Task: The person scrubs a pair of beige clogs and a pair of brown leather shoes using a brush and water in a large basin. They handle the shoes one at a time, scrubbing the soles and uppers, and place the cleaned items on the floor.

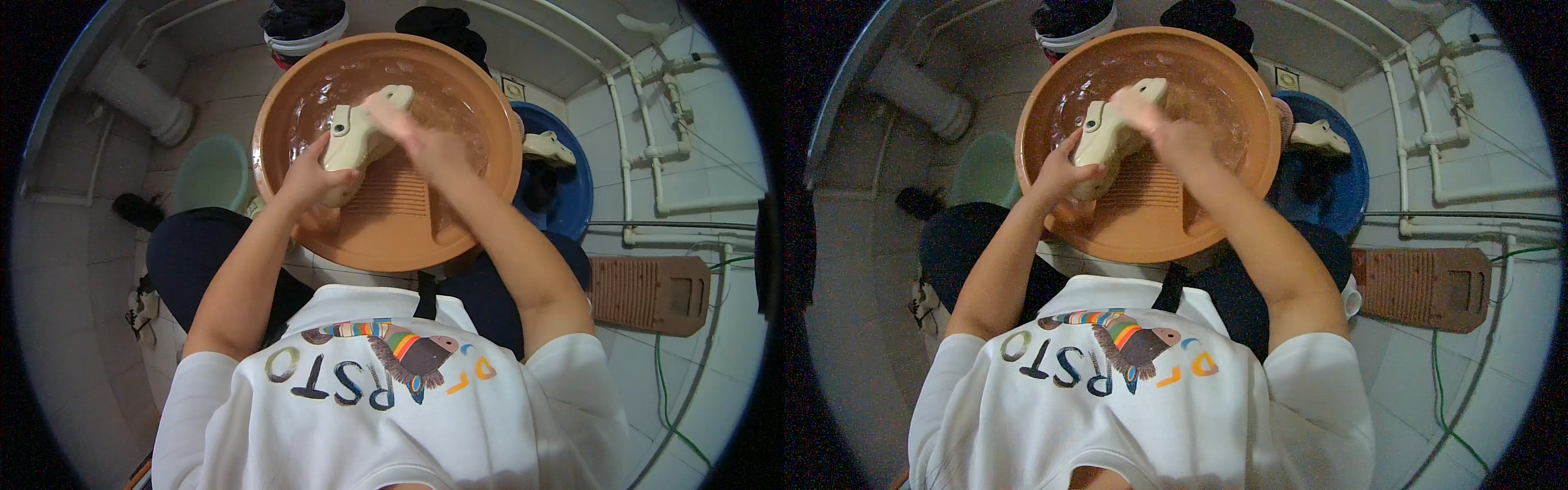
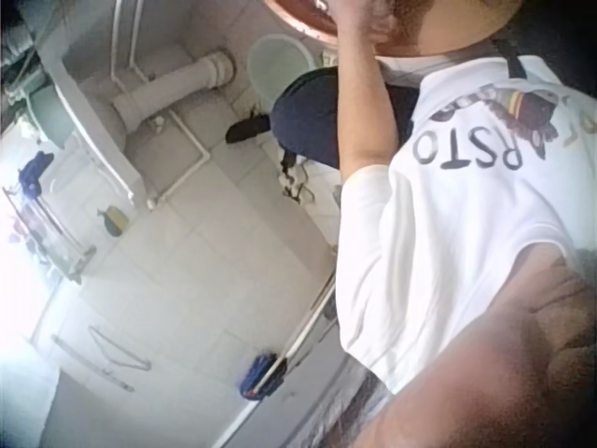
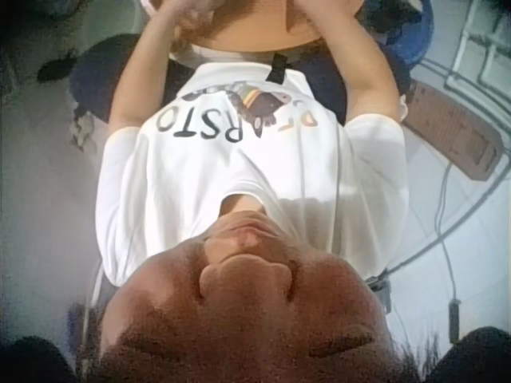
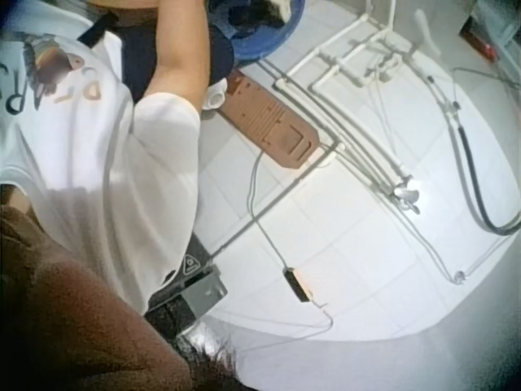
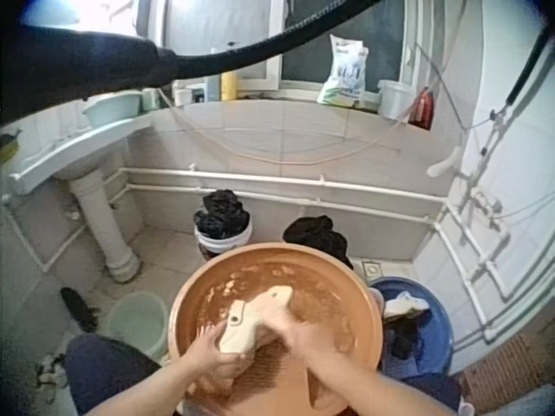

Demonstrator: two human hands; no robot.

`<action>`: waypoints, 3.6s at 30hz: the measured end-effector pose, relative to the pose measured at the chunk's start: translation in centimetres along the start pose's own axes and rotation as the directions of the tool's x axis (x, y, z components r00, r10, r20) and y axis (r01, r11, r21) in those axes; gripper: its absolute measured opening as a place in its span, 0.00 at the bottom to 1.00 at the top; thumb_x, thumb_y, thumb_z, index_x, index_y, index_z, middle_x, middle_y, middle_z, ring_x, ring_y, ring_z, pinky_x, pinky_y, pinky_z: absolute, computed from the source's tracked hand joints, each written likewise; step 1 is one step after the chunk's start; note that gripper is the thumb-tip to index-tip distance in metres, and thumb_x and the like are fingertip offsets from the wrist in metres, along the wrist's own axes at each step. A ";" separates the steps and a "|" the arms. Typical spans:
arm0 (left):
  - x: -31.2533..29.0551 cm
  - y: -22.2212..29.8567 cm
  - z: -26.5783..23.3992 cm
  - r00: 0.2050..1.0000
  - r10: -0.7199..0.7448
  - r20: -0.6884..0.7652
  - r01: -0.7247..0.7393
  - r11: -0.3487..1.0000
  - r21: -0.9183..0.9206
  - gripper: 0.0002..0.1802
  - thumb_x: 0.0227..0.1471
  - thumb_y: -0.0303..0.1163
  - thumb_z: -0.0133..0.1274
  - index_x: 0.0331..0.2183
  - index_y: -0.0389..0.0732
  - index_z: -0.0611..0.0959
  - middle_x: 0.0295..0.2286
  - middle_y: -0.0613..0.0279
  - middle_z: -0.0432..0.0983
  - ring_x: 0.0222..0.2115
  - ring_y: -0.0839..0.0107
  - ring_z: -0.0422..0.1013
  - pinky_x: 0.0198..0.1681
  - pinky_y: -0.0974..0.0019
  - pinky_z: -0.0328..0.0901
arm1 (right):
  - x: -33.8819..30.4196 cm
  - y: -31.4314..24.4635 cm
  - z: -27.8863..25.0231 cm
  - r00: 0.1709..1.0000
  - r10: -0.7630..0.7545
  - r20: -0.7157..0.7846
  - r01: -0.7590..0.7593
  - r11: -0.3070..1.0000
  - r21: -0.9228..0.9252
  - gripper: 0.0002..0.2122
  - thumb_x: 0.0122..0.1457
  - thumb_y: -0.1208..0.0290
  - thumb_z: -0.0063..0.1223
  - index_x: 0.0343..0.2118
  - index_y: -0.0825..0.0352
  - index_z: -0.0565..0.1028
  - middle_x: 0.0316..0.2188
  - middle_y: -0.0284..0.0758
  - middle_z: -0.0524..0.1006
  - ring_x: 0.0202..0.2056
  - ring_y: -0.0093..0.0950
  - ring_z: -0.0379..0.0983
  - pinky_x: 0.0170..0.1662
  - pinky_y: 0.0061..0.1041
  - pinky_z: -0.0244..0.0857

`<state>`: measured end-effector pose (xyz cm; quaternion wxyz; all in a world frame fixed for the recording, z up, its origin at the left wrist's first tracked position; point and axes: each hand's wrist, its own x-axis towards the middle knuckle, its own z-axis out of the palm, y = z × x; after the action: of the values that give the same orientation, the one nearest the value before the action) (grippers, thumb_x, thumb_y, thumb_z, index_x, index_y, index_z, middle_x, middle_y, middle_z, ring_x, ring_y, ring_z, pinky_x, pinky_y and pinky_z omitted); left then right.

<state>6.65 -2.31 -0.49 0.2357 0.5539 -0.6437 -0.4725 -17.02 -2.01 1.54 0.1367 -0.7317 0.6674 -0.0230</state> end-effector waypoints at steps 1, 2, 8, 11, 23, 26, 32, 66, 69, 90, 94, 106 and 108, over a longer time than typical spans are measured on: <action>-0.2 0.4 -0.1 1.000 -0.009 -0.011 0.009 0.999 -0.047 0.51 0.28 0.41 0.65 0.54 0.35 0.60 0.46 0.49 0.67 0.46 0.65 0.65 0.49 0.69 0.58 | -1.3 -1.6 0.5 0.994 -0.103 0.020 0.102 0.994 0.050 0.18 0.58 0.53 0.34 0.45 0.53 0.71 0.33 0.46 0.75 0.36 0.44 0.71 0.41 0.38 0.64; -0.5 1.0 -0.5 0.998 -0.049 0.038 0.052 0.995 -0.088 0.52 0.27 0.39 0.66 0.54 0.35 0.60 0.44 0.49 0.68 0.45 0.64 0.66 0.48 0.69 0.59 | -1.8 -1.8 0.9 0.987 -0.149 -0.067 0.156 0.982 0.107 0.17 0.57 0.55 0.36 0.45 0.55 0.70 0.30 0.47 0.75 0.34 0.44 0.72 0.38 0.41 0.64; -1.2 1.4 0.0 0.979 0.116 0.165 -0.111 0.993 -0.041 0.60 0.25 0.33 0.66 0.57 0.36 0.48 0.48 0.48 0.62 0.50 0.61 0.59 0.53 0.68 0.52 | 0.6 1.3 0.0 0.988 0.133 -0.077 -0.121 0.983 0.139 0.18 0.57 0.54 0.40 0.50 0.50 0.67 0.35 0.42 0.75 0.38 0.41 0.71 0.41 0.36 0.64; -1.9 2.5 0.0 0.984 0.033 0.174 -0.011 0.992 -0.127 0.57 0.25 0.31 0.65 0.56 0.35 0.50 0.48 0.50 0.62 0.49 0.63 0.59 0.53 0.69 0.52 | -0.1 0.4 2.1 0.996 -0.086 -0.025 0.087 0.995 0.044 0.18 0.57 0.55 0.39 0.49 0.51 0.68 0.33 0.41 0.75 0.36 0.41 0.71 0.40 0.36 0.63; -0.8 0.3 0.2 0.959 -0.159 0.234 0.280 0.653 -0.704 0.32 0.42 0.35 0.51 0.51 0.40 0.64 0.43 0.59 0.67 0.43 0.69 0.66 0.44 0.68 0.61 | 1.4 9.7 5.8 0.899 0.437 0.040 -0.438 0.899 0.018 0.16 0.56 0.67 0.40 0.48 0.59 0.68 0.39 0.47 0.73 0.40 0.44 0.69 0.42 0.37 0.63; -0.6 0.7 1.1 0.942 -0.300 0.151 0.299 0.544 -0.784 0.26 0.45 0.37 0.47 0.48 0.41 0.66 0.41 0.59 0.68 0.42 0.69 0.67 0.43 0.68 0.63 | 2.3 11.6 8.0 0.864 0.373 0.338 -0.311 0.923 -0.226 0.17 0.57 0.65 0.37 0.48 0.62 0.69 0.41 0.47 0.72 0.44 0.42 0.68 0.46 0.33 0.61; -0.4 0.8 2.7 0.952 -0.306 0.029 0.210 0.577 -0.789 0.25 0.51 0.45 0.42 0.48 0.41 0.67 0.42 0.59 0.68 0.41 0.70 0.68 0.43 0.67 0.63 | 1.3 7.8 2.6 0.935 0.333 -0.120 -0.229 0.827 0.514 0.18 0.55 0.57 0.42 0.46 0.59 0.70 0.39 0.47 0.73 0.42 0.43 0.69 0.44 0.33 0.62; 0.9 0.5 2.6 0.948 -0.317 -0.044 0.203 0.703 -0.681 0.25 0.54 0.46 0.38 0.47 0.38 0.70 0.38 0.60 0.72 0.38 0.71 0.70 0.38 0.69 0.66 | 2.4 10.8 4.6 0.877 0.477 -0.060 -0.446 0.854 0.268 0.15 0.54 0.64 0.42 0.42 0.64 0.73 0.37 0.46 0.74 0.41 0.42 0.70 0.44 0.37 0.64; 0.2 1.5 2.5 0.941 -0.334 0.062 0.288 0.688 -0.666 0.25 0.53 0.46 0.40 0.46 0.38 0.70 0.38 0.59 0.72 0.37 0.70 0.71 0.38 0.69 0.66 | 2.3 8.5 2.8 0.895 0.436 -0.098 -0.347 0.816 0.463 0.17 0.55 0.57 0.41 0.44 0.57 0.72 0.36 0.45 0.74 0.40 0.41 0.71 0.44 0.35 0.63; 1.5 -1.7 2.5 0.967 -0.254 0.017 0.201 0.720 -0.665 0.27 0.53 0.48 0.41 0.45 0.35 0.71 0.37 0.59 0.72 0.34 0.72 0.70 0.35 0.69 0.65 | 0.9 7.6 3.8 0.874 0.481 -0.064 -0.430 0.830 0.354 0.17 0.56 0.58 0.40 0.46 0.55 0.70 0.35 0.45 0.74 0.38 0.43 0.70 0.42 0.38 0.63; 1.6 -1.9 2.6 0.970 -0.242 0.024 0.196 0.721 -0.664 0.27 0.53 0.49 0.41 0.46 0.38 0.72 0.37 0.60 0.72 0.32 0.72 0.71 0.33 0.69 0.65 | -1.2 1.9 1.4 0.953 0.274 -0.127 -0.223 0.923 0.313 0.18 0.56 0.55 0.41 0.50 0.48 0.67 0.33 0.44 0.75 0.36 0.43 0.71 0.41 0.36 0.64; 0.8 -1.3 2.4 0.987 -0.062 -0.148 -0.042 0.792 -0.610 0.23 0.51 0.41 0.48 0.46 0.37 0.72 0.39 0.60 0.71 0.39 0.73 0.67 0.42 0.71 0.62 | 0.1 6.1 3.1 0.870 0.492 -0.035 -0.458 0.833 0.309 0.15 0.56 0.61 0.40 0.47 0.54 0.69 0.37 0.44 0.74 0.41 0.43 0.69 0.43 0.36 0.62; -0.5 1.5 1.8 0.976 -0.031 -0.218 -0.080 0.871 -0.486 0.26 0.45 0.38 0.55 0.45 0.36 0.72 0.41 0.57 0.69 0.41 0.69 0.66 0.44 0.69 0.61 | 0.7 9.1 5.7 0.836 0.543 -0.074 -0.523 0.831 0.189 0.16 0.56 0.63 0.39 0.47 0.57 0.69 0.38 0.45 0.74 0.41 0.43 0.69 0.43 0.36 0.62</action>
<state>4.56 -1.26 0.08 0.4440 0.5161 -0.4796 -0.5537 -24.52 -2.39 -6.09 0.1546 -0.4996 0.8483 -0.0831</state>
